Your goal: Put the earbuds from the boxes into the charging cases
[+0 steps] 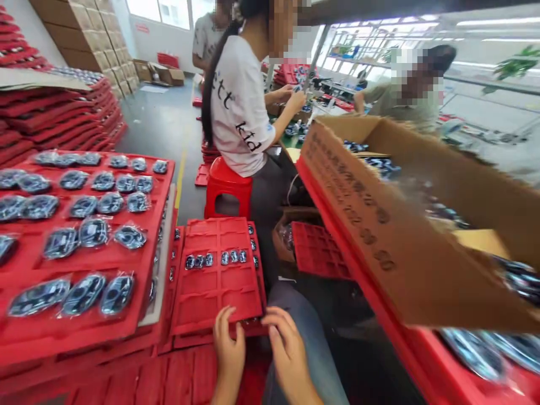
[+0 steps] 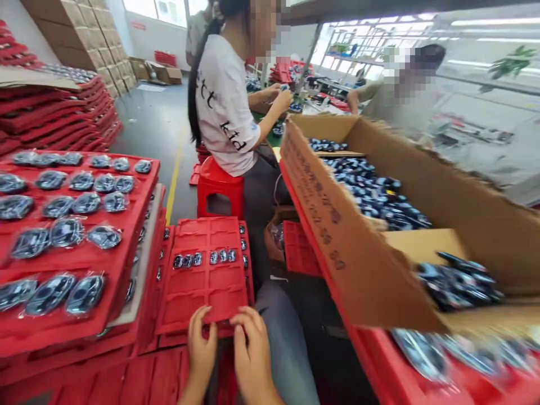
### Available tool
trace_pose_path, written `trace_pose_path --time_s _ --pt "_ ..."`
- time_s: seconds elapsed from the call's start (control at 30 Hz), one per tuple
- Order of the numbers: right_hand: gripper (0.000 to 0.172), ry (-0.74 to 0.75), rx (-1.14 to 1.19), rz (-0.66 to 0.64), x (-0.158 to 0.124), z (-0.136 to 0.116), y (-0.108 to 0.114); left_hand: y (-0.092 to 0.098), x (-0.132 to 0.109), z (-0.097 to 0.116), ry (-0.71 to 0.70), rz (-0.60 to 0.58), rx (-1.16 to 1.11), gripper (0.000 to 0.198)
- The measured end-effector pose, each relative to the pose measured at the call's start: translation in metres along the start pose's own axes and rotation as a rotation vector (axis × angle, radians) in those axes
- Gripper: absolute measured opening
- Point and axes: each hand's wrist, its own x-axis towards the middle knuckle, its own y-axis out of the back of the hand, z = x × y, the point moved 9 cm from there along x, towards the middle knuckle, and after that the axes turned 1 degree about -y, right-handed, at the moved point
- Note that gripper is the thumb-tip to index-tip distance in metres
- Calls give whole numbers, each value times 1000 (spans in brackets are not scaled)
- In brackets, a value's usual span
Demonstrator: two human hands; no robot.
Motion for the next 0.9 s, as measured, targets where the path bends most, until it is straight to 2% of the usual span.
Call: trace_pose_path --time_s 0.07,0.1,0.2,0.3,0.43,0.53,0.7,0.8,0.9 --pt "20 -166 13 -155 54 24 -68 3 34 -50 68 38 59 29" --pt "18 -218 -11 -189 79 38 -97 4 49 -71 98 53 79 30" --pt "10 -363 -89 -272 141 88 -166 2 98 -131 201 89 137 33" --pt "21 -485 -174 -307 185 143 -206 -4 152 -187 321 76 197 39" --pt "30 -592 -278 -291 226 201 -224 -34 214 -243 463 -5 289 52" --pt "37 -645 -315 -284 244 232 -235 -69 232 -260 551 -68 370 65" --pt "41 -678 -304 -295 253 255 -254 -119 222 -246 573 -118 466 73" --pt "38 -691 -282 -297 257 261 -258 -132 214 -237 553 -139 479 75" --pt "36 -664 -227 -332 263 266 -263 -134 216 -237 540 -176 462 75"
